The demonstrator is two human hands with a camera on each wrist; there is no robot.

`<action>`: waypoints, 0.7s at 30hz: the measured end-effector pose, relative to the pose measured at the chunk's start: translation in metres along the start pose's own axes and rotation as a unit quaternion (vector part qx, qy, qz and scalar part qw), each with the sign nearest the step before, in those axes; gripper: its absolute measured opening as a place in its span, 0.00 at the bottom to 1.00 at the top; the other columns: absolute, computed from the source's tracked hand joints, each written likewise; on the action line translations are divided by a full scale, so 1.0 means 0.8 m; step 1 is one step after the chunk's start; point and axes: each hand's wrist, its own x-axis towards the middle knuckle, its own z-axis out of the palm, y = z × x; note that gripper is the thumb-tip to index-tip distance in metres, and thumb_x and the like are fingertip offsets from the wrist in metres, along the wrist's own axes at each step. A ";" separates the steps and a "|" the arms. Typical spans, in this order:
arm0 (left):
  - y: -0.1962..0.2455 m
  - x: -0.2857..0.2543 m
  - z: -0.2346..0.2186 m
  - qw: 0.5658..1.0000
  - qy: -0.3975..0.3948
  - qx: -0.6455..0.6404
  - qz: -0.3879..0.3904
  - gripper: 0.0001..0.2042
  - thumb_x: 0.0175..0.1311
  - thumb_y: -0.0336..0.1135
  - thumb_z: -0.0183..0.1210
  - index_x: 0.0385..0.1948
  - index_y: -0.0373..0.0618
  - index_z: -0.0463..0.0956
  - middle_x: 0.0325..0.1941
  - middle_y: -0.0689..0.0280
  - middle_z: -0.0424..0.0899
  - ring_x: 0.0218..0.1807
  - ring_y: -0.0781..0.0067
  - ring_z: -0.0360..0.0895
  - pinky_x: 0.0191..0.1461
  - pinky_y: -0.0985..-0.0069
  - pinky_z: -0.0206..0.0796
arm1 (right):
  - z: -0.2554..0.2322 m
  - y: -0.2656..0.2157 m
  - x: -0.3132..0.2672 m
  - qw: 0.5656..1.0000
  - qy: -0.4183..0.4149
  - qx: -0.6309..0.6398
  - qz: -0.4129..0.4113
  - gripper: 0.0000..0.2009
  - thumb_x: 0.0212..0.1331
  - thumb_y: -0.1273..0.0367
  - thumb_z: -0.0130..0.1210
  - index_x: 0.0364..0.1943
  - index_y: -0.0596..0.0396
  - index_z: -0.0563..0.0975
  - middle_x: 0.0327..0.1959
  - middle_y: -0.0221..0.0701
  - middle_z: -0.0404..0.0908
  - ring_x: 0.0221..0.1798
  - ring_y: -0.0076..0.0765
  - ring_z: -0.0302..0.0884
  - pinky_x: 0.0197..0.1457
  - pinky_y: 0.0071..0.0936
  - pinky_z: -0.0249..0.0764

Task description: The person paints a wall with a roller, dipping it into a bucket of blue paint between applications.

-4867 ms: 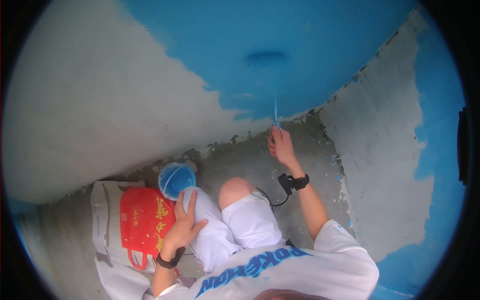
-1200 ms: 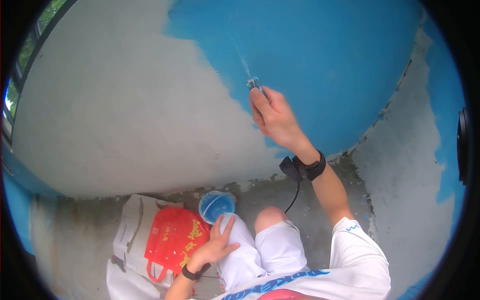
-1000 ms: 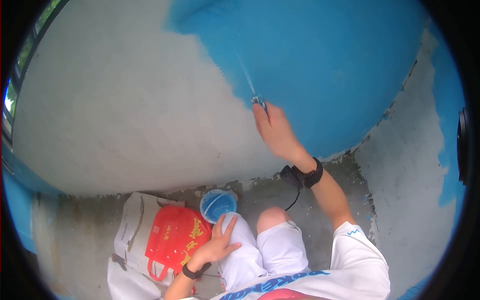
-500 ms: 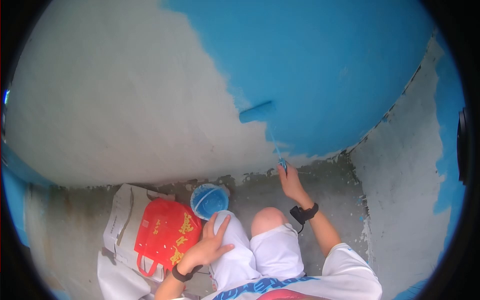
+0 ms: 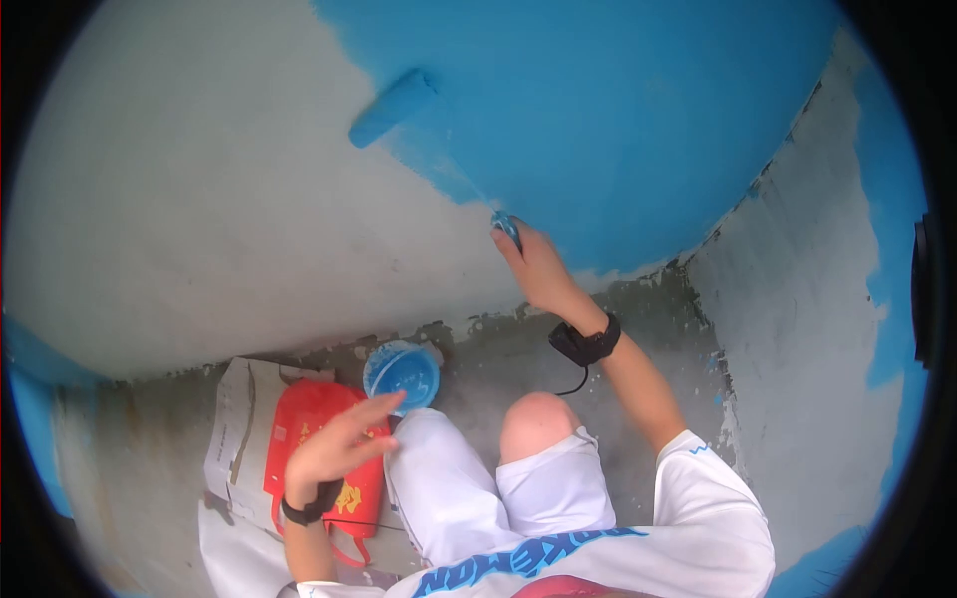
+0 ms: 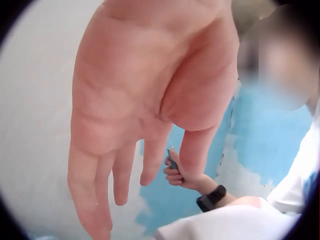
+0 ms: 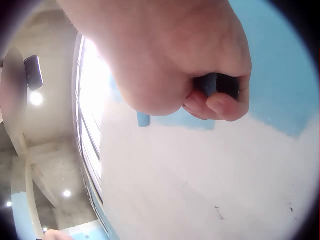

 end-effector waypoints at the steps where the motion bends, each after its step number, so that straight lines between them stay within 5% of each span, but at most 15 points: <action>1: -0.006 0.004 -0.019 0.998 0.056 0.017 -0.019 0.30 0.67 0.39 0.65 0.70 0.42 0.69 0.71 0.49 0.73 0.69 0.54 0.74 0.66 0.67 0.70 | -0.002 0.004 0.004 1.000 0.000 0.000 0.001 0.18 0.77 0.59 0.48 0.39 0.64 0.72 0.23 0.48 0.71 0.26 0.55 0.64 0.34 0.45 0.65; 4: -0.048 0.014 -0.060 0.977 0.170 0.053 -0.117 0.21 0.64 0.34 0.65 0.59 0.37 0.79 0.53 0.51 0.87 0.50 0.63 0.86 0.56 0.69 0.75 | 0.007 0.027 -0.006 1.000 -0.007 0.004 0.012 0.19 0.77 0.58 0.49 0.40 0.64 0.73 0.25 0.49 0.72 0.27 0.55 0.65 0.36 0.44 0.67; 6: -0.086 0.028 -0.074 0.971 0.190 0.108 -0.098 0.19 0.64 0.33 0.65 0.55 0.36 0.81 0.47 0.52 0.89 0.43 0.64 0.87 0.52 0.69 0.76 | 0.005 0.056 -0.036 0.999 0.011 -0.013 0.035 0.19 0.78 0.57 0.46 0.42 0.64 0.72 0.27 0.38 0.67 0.31 0.39 0.60 0.39 0.36 0.66; 8: -0.125 0.048 -0.073 0.971 0.190 0.117 -0.083 0.19 0.65 0.32 0.64 0.56 0.31 0.80 0.43 0.57 0.90 0.39 0.69 0.87 0.48 0.73 0.77 | -0.006 0.083 -0.063 0.996 0.012 -0.054 0.076 0.20 0.76 0.56 0.49 0.43 0.64 0.74 0.28 0.49 0.75 0.31 0.58 0.66 0.40 0.44 0.70; 11: -0.153 0.079 -0.043 0.971 0.205 0.065 -0.104 0.20 0.61 0.38 0.68 0.50 0.34 0.83 0.43 0.51 0.89 0.42 0.61 0.86 0.50 0.68 0.77 | -0.022 0.138 -0.101 0.990 -0.001 -0.092 0.102 0.20 0.76 0.55 0.49 0.42 0.62 0.74 0.26 0.42 0.73 0.30 0.48 0.64 0.38 0.41 0.68; 13: -0.183 0.102 -0.018 0.949 0.261 0.154 -0.087 0.20 0.57 0.39 0.71 0.47 0.34 0.85 0.39 0.52 0.89 0.41 0.60 0.86 0.48 0.67 0.76 | -0.038 0.149 -0.115 0.987 -0.008 -0.084 0.135 0.20 0.76 0.54 0.50 0.38 0.61 0.74 0.23 0.33 0.68 0.28 0.34 0.60 0.34 0.35 0.64; 16: -0.198 0.124 -0.003 0.970 0.185 0.060 -0.143 0.19 0.54 0.38 0.72 0.46 0.36 0.86 0.37 0.53 0.89 0.42 0.59 0.86 0.47 0.66 0.76 | -0.058 0.149 -0.139 0.984 0.000 -0.089 0.155 0.21 0.76 0.54 0.50 0.35 0.59 0.73 0.21 0.27 0.64 0.27 0.24 0.57 0.31 0.30 0.60; 21: -0.225 0.142 0.017 0.959 0.207 0.135 -0.137 0.15 0.52 0.32 0.70 0.41 0.35 0.87 0.37 0.54 0.89 0.39 0.61 0.85 0.47 0.67 0.76 | -0.050 0.134 -0.200 0.976 -0.053 -0.059 0.204 0.20 0.75 0.55 0.52 0.32 0.59 0.73 0.18 0.23 0.64 0.23 0.20 0.58 0.27 0.28 0.58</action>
